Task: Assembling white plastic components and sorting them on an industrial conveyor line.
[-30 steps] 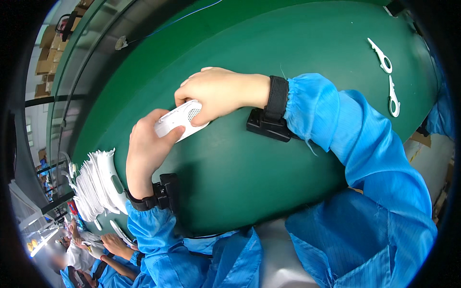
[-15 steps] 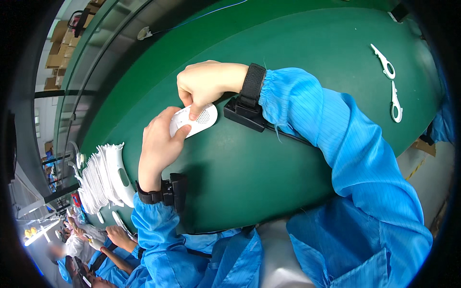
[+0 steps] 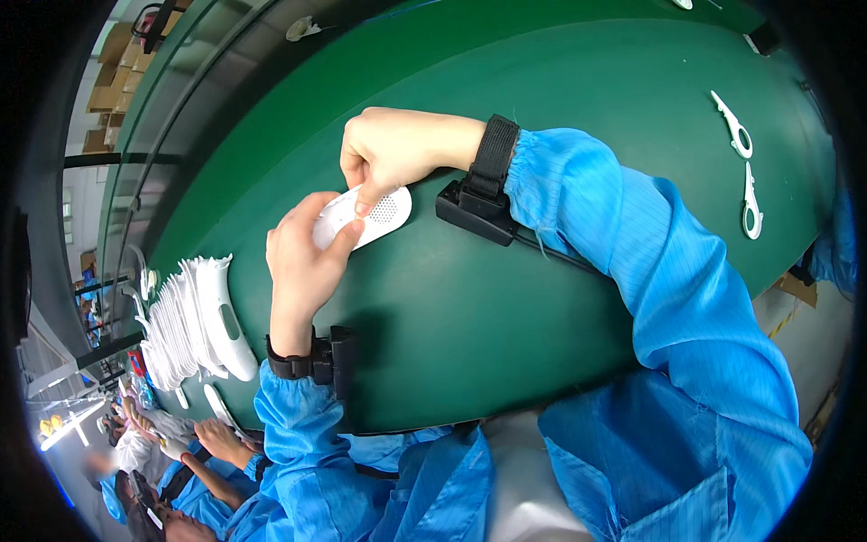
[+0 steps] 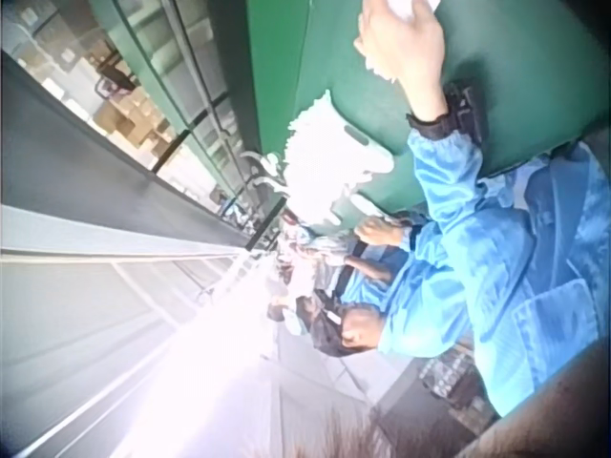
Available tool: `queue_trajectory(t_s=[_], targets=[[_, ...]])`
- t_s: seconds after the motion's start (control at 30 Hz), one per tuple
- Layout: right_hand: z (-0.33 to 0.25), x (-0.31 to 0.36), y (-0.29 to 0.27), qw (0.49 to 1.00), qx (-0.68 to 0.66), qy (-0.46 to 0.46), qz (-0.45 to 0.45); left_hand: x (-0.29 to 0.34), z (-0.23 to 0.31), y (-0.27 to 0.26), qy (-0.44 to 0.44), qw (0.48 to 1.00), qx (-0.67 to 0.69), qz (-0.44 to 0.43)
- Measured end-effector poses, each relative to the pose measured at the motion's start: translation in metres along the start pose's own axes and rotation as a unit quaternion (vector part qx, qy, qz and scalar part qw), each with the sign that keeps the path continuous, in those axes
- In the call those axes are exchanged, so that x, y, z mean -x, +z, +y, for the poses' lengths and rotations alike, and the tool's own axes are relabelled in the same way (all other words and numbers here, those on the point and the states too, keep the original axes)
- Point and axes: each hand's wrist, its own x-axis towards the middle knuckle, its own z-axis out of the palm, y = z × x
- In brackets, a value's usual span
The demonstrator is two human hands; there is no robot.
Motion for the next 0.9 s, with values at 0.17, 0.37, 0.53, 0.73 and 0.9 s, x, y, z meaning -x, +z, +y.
queue_trajectory(t_s=[0.17,0.37,0.53,0.73,0.9], targets=[[-0.002,-0.005,-0.001,1.0,-0.009,0.012,-0.02,0.001,-0.001,-0.004,0.0,1.0,-0.005,-0.007],[0.017,-0.002,-0.015,1.0,-0.022,0.006,0.02,-0.007,-0.033,-0.044,0.069,0.961,0.102,0.247],[0.031,-0.002,-0.019,0.99,0.009,-0.009,0.137,-0.017,-0.085,-0.011,-0.004,0.877,0.352,0.326],[0.044,0.008,-0.043,0.954,0.056,0.014,0.295,-0.033,-0.1,0.021,-0.037,0.871,0.436,0.223],[0.07,-0.034,-0.05,0.902,0.198,0.072,0.377,-0.029,-0.114,0.019,-0.048,0.887,0.384,0.251]])
